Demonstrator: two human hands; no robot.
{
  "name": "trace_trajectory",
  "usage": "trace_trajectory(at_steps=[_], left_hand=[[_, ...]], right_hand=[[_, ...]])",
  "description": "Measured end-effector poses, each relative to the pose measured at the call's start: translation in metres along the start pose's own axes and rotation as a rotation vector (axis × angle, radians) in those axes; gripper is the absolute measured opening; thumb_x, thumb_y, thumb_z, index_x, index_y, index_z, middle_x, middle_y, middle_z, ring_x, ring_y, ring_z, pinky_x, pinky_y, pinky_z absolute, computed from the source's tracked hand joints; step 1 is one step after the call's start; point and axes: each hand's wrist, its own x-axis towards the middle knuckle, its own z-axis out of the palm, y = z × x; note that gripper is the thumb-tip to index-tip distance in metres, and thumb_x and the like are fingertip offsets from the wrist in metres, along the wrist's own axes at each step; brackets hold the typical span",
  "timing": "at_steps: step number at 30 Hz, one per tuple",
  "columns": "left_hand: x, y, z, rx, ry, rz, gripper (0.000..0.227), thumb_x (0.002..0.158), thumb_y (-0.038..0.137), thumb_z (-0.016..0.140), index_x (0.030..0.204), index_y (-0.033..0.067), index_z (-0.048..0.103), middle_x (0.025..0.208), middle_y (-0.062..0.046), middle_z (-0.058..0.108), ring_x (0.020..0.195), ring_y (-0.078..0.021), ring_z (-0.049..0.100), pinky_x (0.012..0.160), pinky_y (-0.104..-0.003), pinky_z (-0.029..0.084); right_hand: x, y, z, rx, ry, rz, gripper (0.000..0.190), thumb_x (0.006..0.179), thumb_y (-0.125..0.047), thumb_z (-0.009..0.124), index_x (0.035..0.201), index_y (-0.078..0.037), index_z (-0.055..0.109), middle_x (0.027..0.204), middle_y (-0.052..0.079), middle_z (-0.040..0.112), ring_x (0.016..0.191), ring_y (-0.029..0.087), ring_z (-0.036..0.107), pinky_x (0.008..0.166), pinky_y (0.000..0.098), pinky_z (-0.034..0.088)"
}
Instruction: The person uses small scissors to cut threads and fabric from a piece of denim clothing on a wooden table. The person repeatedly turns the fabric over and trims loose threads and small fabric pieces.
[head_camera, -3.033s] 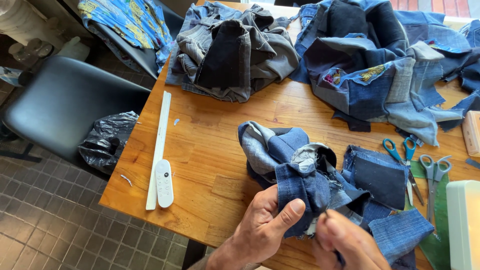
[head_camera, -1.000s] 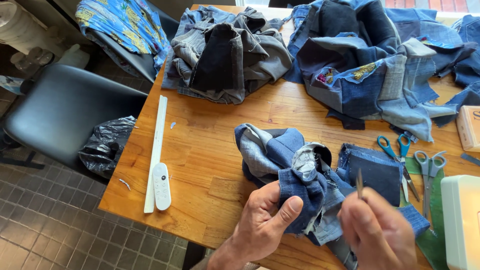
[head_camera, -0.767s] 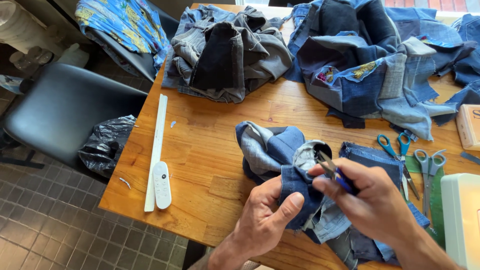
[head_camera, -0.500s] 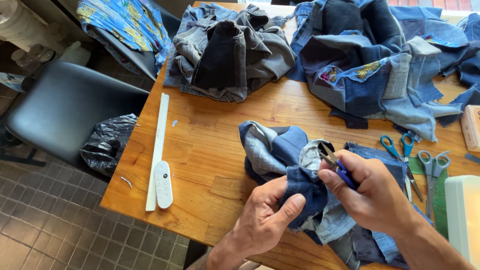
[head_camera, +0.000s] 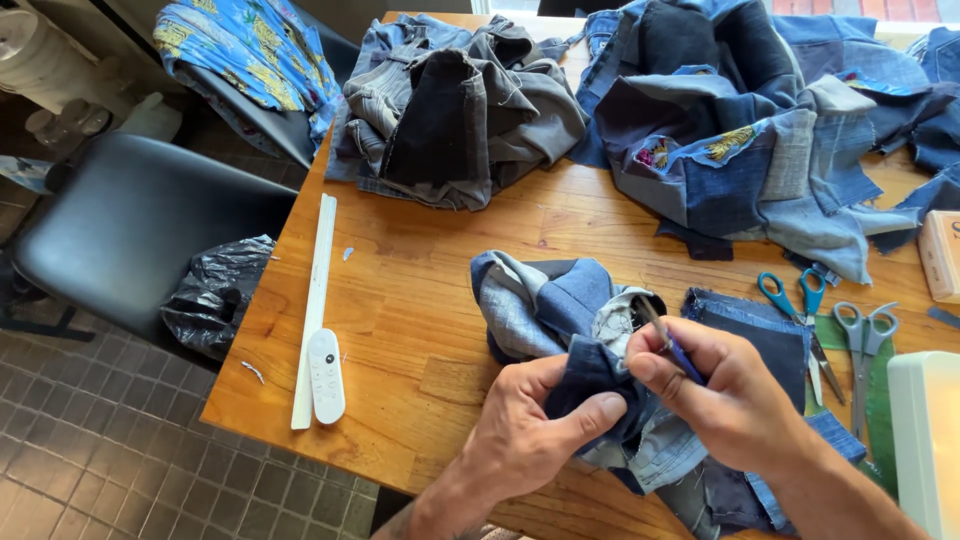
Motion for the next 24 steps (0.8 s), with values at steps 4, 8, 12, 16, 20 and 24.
trace_trajectory(at_steps=[4,8,12,16,20,24], left_hand=[[-0.001,0.005,0.005,0.014,0.002,0.248,0.036,0.110,0.034,0.078,0.131,0.0059,0.084,0.113,0.002,0.077,0.103,-0.0107,0.069,0.090,-0.032,0.062],[0.000,0.008,0.010,0.413,0.291,0.522,0.037,0.106,0.039,0.081,0.095,0.0041,0.084,0.138,-0.011,0.056,0.127,-0.0301,0.053,0.111,-0.048,0.047],[0.007,-0.002,0.003,0.589,0.260,0.756,0.048,0.115,0.041,0.073,0.083,0.0052,0.079,0.175,-0.016,0.058,0.177,-0.0397,0.036,0.149,-0.064,-0.006],[0.011,-0.001,0.002,0.290,0.077,0.735,0.039,0.119,0.035,0.067,0.102,-0.0001,0.073,0.142,-0.015,0.078,0.138,-0.0358,0.081,0.147,-0.056,0.036],[0.016,-0.012,0.002,0.227,0.054,0.669,0.042,0.116,0.038,0.071,0.098,0.0011,0.063,0.121,-0.013,0.072,0.110,-0.0287,0.072,0.118,-0.052,0.060],[0.022,-0.020,-0.001,0.190,0.013,0.621,0.043,0.116,0.042,0.071,0.101,0.0027,0.063,0.119,-0.013,0.069,0.105,-0.0272,0.070,0.098,-0.043,0.062]], right_hand=[[0.001,0.013,0.008,0.426,-0.039,0.197,0.031,0.110,-0.031,0.080,0.098,-0.003,0.073,0.066,-0.004,0.047,0.055,0.005,0.034,0.048,0.0266,0.020],[0.002,0.018,0.011,0.643,-0.066,0.272,0.028,0.111,-0.022,0.080,0.100,0.002,0.070,0.072,-0.003,0.042,0.054,0.005,0.031,0.044,0.0252,0.016],[0.003,0.027,0.015,0.718,-0.085,0.317,0.025,0.110,-0.020,0.081,0.102,0.002,0.072,0.073,-0.002,0.043,0.053,0.007,0.030,0.043,0.0271,0.015],[0.001,0.025,0.017,0.739,-0.120,0.296,0.025,0.109,-0.020,0.082,0.109,0.004,0.074,0.074,-0.003,0.044,0.055,0.004,0.034,0.044,0.0249,0.016],[-0.001,0.024,0.018,0.568,-0.059,0.292,0.031,0.109,-0.029,0.082,0.100,0.000,0.077,0.068,-0.003,0.044,0.053,0.006,0.033,0.045,0.0276,0.017],[-0.002,0.026,0.024,0.465,-0.001,0.286,0.029,0.109,-0.030,0.083,0.098,-0.003,0.080,0.069,-0.003,0.052,0.060,0.007,0.037,0.051,0.0282,0.025]])
